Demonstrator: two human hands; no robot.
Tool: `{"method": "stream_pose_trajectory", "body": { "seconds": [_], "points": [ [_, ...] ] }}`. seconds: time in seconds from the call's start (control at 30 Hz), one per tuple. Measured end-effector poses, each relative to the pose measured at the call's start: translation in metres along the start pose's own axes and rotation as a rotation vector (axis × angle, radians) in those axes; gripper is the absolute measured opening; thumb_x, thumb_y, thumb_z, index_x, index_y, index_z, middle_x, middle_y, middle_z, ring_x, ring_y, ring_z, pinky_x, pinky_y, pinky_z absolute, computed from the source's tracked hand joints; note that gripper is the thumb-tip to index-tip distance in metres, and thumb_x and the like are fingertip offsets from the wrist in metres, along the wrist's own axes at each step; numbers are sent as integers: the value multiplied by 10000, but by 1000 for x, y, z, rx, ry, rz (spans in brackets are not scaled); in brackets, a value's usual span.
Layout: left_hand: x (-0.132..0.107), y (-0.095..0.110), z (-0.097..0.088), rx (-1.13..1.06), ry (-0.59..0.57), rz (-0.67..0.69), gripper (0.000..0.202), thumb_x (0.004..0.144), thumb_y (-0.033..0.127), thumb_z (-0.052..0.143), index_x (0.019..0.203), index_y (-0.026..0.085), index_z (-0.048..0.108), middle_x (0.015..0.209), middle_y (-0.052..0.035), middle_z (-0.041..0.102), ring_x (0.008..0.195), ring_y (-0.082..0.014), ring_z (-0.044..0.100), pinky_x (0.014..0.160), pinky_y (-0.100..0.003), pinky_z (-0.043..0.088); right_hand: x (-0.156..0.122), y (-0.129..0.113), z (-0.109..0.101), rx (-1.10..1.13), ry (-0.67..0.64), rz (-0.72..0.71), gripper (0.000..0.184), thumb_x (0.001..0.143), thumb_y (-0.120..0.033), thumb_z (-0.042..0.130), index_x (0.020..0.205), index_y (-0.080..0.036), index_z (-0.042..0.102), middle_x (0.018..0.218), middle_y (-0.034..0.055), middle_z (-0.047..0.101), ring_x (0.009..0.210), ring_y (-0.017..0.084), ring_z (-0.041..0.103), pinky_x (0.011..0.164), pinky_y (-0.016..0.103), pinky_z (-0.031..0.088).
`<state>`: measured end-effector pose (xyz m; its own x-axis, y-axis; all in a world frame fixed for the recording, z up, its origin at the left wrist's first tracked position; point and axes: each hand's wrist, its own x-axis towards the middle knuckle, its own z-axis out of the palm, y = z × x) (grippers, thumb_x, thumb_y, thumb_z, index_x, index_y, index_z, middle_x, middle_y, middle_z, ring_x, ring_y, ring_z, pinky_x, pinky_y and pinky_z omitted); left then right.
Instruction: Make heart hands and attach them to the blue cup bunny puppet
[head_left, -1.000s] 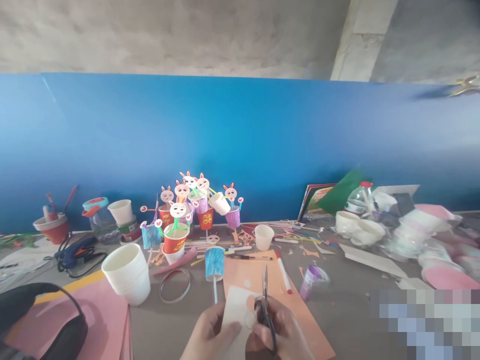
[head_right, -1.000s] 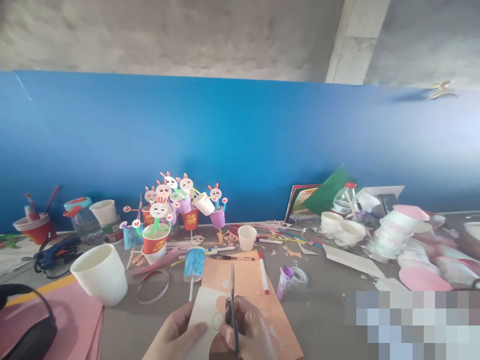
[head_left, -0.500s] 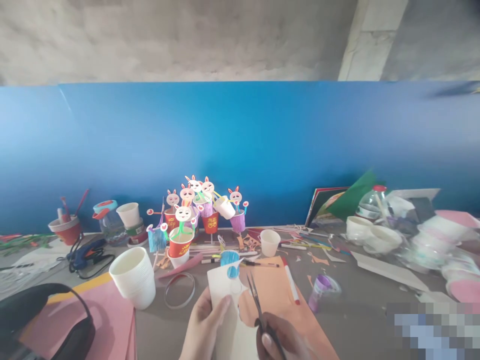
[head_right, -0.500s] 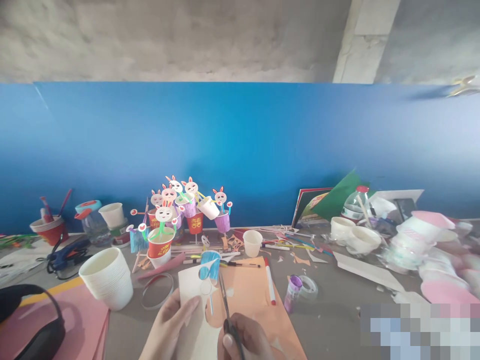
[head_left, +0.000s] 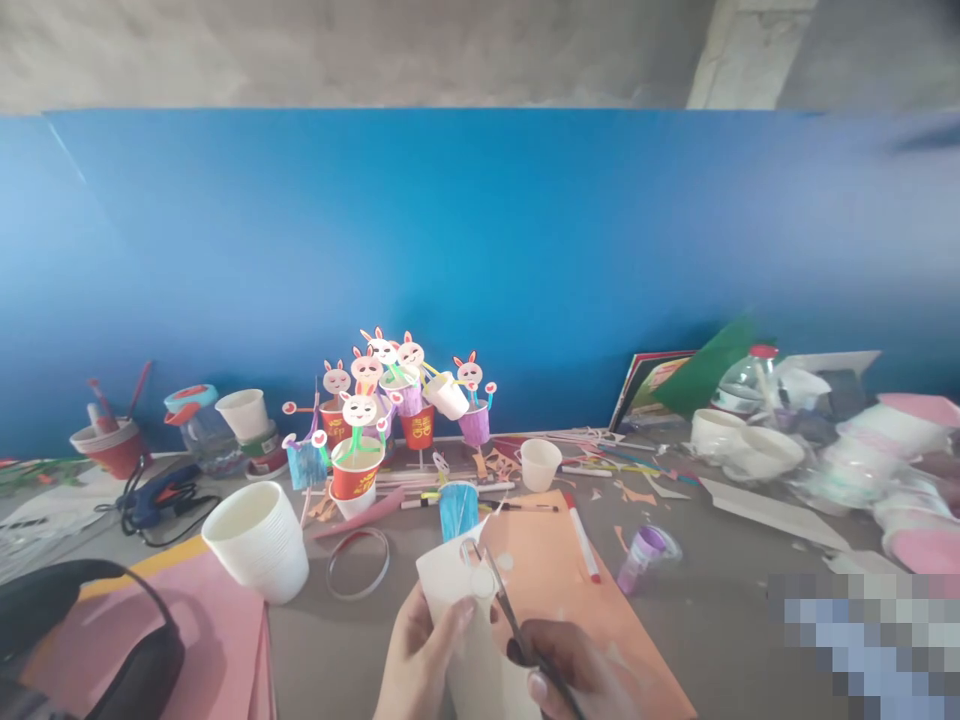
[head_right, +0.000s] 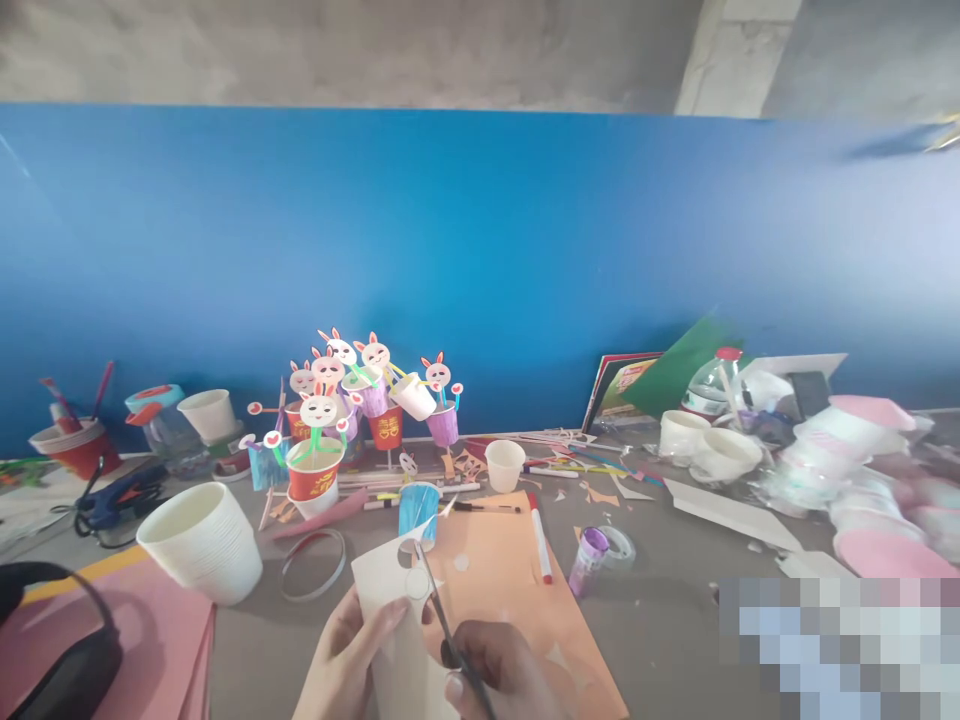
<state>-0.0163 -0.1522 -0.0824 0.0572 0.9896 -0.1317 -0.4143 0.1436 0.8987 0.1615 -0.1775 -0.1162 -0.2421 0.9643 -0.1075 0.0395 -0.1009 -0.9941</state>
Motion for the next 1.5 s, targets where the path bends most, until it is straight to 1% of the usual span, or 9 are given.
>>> {"method": "stream_pose_trajectory", "body": {
  "seconds": [0.13, 0.3, 0.47, 0.6, 0.87, 1.0, 1.17, 1.33, 1.5],
  "points": [
    [-2, -2, 0, -6, -20, 20, 330, 707, 441, 821, 883, 165, 773, 846, -89, 798, 797, -275, 717, 648, -289, 506, 7, -5, -3, -34, -133, -53, 734, 650, -901, 535, 770, -178, 588, 619, -45, 383, 528, 89, 292, 464, 224, 202],
    [-3, -7, 2, -74, -7, -16, 390, 702, 415, 834, 999, 172, 764, 932, -104, 803, 945, -317, 711, 759, -323, 533, 6, -6, -4, -1, -168, 9, 704, 660, -880, 558, 784, -188, 564, 593, -70, 328, 463, 63, 227, 428, 222, 154],
    [-5, -6, 4, -85, 10, -4, 437, 707, 415, 832, 1062, 173, 754, 934, -109, 806, 981, -322, 706, 906, -381, 513, 2, -9, -4, -69, -83, -39, 713, 666, -868, 570, 802, -171, 639, 653, -23, 415, 541, 102, 306, 473, 231, 223],
    [-6, -5, 4, -76, 3, -39, 433, 715, 426, 822, 1058, 172, 752, 903, -108, 806, 898, -313, 723, 817, -364, 532, 2, -8, -5, -126, -56, -40, 734, 667, -884, 539, 783, -174, 682, 635, -3, 442, 589, 143, 356, 520, 251, 291],
    [-7, -2, 4, -66, -39, -92, 341, 730, 439, 806, 926, 164, 750, 815, -90, 796, 741, -276, 723, 584, -289, 494, 4, -9, -6, -135, -52, -86, 746, 677, -882, 538, 759, -154, 678, 625, -16, 448, 548, 115, 347, 487, 237, 284],
    [-8, -1, 5, -77, -38, -75, 352, 738, 416, 802, 991, 175, 756, 788, -72, 786, 708, -261, 707, 622, -308, 499, 3, -14, -5, -114, -44, -90, 703, 682, -863, 563, 713, -166, 652, 612, -22, 441, 557, 117, 335, 494, 234, 297],
    [-9, 0, 7, -49, -4, -80, 308, 702, 443, 821, 849, 180, 761, 675, -31, 742, 572, -189, 621, 603, -286, 457, 3, -10, -5, -100, -17, -119, 668, 689, -846, 578, 664, -182, 643, 600, -10, 448, 587, 145, 370, 518, 242, 331],
    [-10, 1, 8, -81, 29, -67, 310, 686, 421, 837, 852, 172, 756, 743, -44, 765, 605, -183, 629, 600, -267, 455, 3, -2, -7, -149, 22, -116, 664, 692, -846, 563, 642, -190, 652, 585, 3, 475, 589, 162, 400, 523, 242, 358],
    [-11, 5, 10, -92, 0, -64, 294, 708, 394, 830, 886, 170, 762, 766, -55, 773, 691, -214, 678, 628, -267, 482, 3, 3, -7, -212, 21, -145, 654, 750, -823, 507, 638, -191, 632, 613, 11, 459, 599, 171, 411, 526, 254, 333]
  ]
}}
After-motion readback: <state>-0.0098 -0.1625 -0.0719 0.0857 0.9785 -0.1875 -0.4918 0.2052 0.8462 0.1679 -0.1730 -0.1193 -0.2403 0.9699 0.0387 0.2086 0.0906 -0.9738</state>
